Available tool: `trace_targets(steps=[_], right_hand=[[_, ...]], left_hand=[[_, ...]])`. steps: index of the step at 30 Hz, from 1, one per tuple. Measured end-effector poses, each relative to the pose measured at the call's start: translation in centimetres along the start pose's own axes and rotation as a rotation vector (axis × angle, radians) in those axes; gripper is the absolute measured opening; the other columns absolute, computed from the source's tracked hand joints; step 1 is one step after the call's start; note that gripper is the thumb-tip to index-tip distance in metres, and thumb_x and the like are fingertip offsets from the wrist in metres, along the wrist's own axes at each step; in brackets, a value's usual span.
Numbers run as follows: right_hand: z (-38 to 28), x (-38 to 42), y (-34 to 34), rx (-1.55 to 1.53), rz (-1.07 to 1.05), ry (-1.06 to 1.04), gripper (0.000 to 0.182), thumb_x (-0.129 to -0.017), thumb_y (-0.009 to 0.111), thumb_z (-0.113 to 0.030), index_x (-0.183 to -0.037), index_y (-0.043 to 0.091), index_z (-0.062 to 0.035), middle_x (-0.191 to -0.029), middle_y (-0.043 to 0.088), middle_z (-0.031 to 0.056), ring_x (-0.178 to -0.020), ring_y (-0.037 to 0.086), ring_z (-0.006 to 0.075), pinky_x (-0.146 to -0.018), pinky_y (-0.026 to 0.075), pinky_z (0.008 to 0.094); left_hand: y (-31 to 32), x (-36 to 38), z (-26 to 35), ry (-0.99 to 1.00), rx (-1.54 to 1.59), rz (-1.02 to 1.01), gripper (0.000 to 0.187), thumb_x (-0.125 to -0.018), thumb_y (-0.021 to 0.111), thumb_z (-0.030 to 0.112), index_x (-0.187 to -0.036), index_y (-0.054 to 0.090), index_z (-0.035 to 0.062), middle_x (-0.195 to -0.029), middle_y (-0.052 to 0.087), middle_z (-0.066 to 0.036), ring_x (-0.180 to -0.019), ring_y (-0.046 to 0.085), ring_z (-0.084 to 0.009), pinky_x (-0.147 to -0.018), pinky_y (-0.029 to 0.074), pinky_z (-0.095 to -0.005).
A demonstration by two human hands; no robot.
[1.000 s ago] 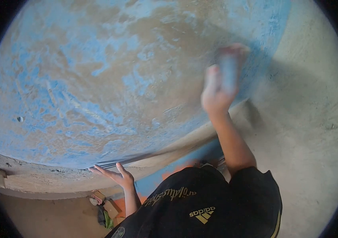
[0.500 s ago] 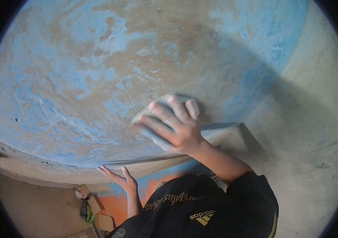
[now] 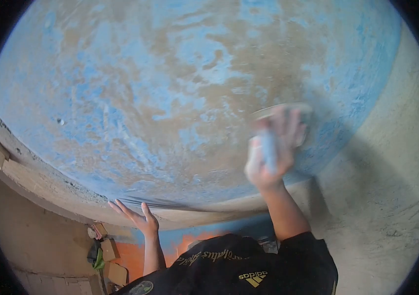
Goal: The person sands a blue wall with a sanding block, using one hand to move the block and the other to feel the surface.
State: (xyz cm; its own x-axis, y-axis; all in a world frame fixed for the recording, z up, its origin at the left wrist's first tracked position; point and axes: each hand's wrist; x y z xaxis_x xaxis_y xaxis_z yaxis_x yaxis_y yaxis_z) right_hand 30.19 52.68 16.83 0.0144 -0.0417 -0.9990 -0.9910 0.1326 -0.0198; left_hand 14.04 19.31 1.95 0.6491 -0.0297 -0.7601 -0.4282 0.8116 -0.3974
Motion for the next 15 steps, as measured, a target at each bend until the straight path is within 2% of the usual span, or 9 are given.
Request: trace_targets(steps=[2,3,6,9,12,13,15], right_hand=[[-1.5,-1.7,0.6,-0.065,0.227,0.322,0.039,-0.107,0.046,-0.022,-0.131,0.069,-0.0025,-0.153,0.053,0.0200,-0.150,0.034,0.0498,-0.122,0.022,0.0612],[-2.1,-0.8,1.4,-0.124,0.230,0.285,0.041,-0.105,0.048,-0.022,-0.134,0.067,0.0007,-0.154,0.052,0.0195,-0.150,0.033,0.0500,-0.122,0.022,0.0619],[-6.7,2.4,1.7,-0.023,-0.237,-0.087,0.048,-0.104,0.047,-0.020,-0.144,0.054,0.0080,-0.157,0.047,0.0242,-0.150,0.030,0.0520,-0.121,0.023,0.0628],[-7.0,1.9,2.3,0.079,-0.257,-0.156,0.048,-0.104,0.047,-0.020,-0.144,0.056,0.0053,-0.157,0.046,0.0255,-0.151,0.028,0.0525,-0.121,0.021,0.0647],[-8.8,-1.3,4.4,-0.118,0.184,0.327,0.042,-0.103,0.048,-0.023,-0.138,0.066,-0.0074,-0.155,0.050,0.0201,-0.151,0.030,0.0500,-0.121,0.021,0.0639],[-10.4,-1.8,5.5,-0.214,0.267,0.367,0.038,-0.100,0.054,-0.021,-0.134,0.070,-0.0143,-0.154,0.053,0.0153,-0.151,0.033,0.0476,-0.121,0.024,0.0620],[-13.2,-0.8,5.5,-0.143,-0.161,0.005,0.039,-0.098,0.058,-0.017,-0.135,0.068,-0.0116,-0.153,0.054,0.0140,-0.150,0.034,0.0475,-0.120,0.026,0.0608]], left_hand=[[-0.8,-0.4,-1.1,-0.034,-0.015,0.030,0.086,-0.105,0.055,0.046,-0.166,0.010,0.0060,-0.171,0.001,-0.025,-0.159,0.002,-0.0428,-0.124,0.012,-0.0612],[-1.3,-0.9,-2.3,-0.067,-0.023,0.039,0.086,-0.105,0.055,0.046,-0.166,0.010,0.0061,-0.172,0.002,-0.025,-0.159,0.002,-0.0424,-0.124,0.012,-0.0614],[-2.7,-2.5,-5.9,-0.136,-0.058,0.069,0.086,-0.104,0.054,0.048,-0.166,0.012,0.0060,-0.172,0.002,-0.024,-0.159,0.004,-0.0425,-0.123,0.013,-0.0616],[-5.0,-4.4,-8.3,-0.170,-0.075,0.096,0.088,-0.103,0.059,0.045,-0.165,0.013,0.0045,-0.171,0.002,-0.026,-0.158,0.005,-0.0450,-0.123,0.014,-0.0613],[-7.3,-6.3,-10.8,-0.127,-0.094,0.130,0.087,-0.103,0.060,0.043,-0.165,0.013,0.0050,-0.171,0.003,-0.025,-0.158,0.005,-0.0446,-0.123,0.014,-0.0611],[-8.0,-6.6,-11.3,-0.122,-0.077,0.128,0.087,-0.103,0.060,0.043,-0.165,0.013,0.0050,-0.171,0.003,-0.025,-0.158,0.006,-0.0446,-0.123,0.013,-0.0610],[-9.4,-8.0,-12.5,-0.098,-0.043,0.131,0.087,-0.102,0.060,0.042,-0.165,0.014,0.0051,-0.171,0.004,-0.025,-0.158,0.006,-0.0445,-0.123,0.013,-0.0607]])
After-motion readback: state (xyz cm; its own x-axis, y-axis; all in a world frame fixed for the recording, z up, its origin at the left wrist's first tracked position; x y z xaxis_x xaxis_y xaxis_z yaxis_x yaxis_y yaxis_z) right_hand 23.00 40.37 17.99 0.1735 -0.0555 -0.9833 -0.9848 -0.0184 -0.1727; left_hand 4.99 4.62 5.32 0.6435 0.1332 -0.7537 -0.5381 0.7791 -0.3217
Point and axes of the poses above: each hand's wrist, its own x-axis away from the middle knuckle, its own y-axis out of the palm, z = x × y
